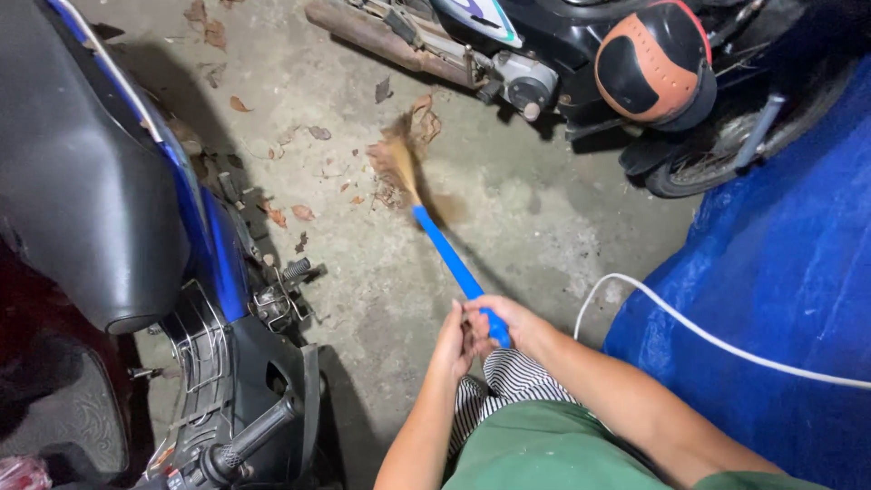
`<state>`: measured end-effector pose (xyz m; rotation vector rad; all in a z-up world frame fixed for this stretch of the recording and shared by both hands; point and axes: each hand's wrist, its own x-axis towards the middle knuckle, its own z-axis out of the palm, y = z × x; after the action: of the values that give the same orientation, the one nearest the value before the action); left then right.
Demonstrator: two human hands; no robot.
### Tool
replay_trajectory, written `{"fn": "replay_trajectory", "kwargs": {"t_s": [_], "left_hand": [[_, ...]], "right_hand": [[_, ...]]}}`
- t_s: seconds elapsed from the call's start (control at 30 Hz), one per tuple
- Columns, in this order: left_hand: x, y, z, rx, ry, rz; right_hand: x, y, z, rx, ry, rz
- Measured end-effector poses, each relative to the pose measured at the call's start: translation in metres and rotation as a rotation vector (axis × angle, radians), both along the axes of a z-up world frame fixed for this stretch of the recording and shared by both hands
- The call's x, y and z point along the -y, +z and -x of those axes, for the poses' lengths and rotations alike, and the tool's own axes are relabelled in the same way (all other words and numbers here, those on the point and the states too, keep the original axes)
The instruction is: Sweeping leaves and debris from a concrete floor using a broom
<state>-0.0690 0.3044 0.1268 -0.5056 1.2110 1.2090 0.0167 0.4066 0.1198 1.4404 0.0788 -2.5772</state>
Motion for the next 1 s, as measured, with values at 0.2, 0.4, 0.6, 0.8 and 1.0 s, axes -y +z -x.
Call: {"fn": "replay_trajectory", "kwargs": {"t_s": [0.2, 0.4, 0.6, 0.8, 1.0], "left_hand": [[-0.048, -0.015, -0.023, 0.056, 0.064, -0.135], [-0.067, 0.064, -0.089, 0.065, -0.016, 0.073], [-0.034, -0.113, -0.106, 0.030, -0.111, 0.059], [-0.035, -0.050, -0.093, -0.151, -0.175, 0.024], [-0.043, 0.013, -0.097, -0.095, -0.493, 0.043]], "right_hand": [[0.023, 0.012, -0.052, 0.052, -0.093, -0.170], [0.036, 0.080, -0.111, 0.238, -0.279, -0.086], [0.024, 0.022, -0.088, 0.104, -0.187, -0.095], [0.042, -0.031, -0.126, -0.032, -0.037, -0.104], [0.040, 0.076, -0.158, 0.151, -0.179, -0.311]]}}
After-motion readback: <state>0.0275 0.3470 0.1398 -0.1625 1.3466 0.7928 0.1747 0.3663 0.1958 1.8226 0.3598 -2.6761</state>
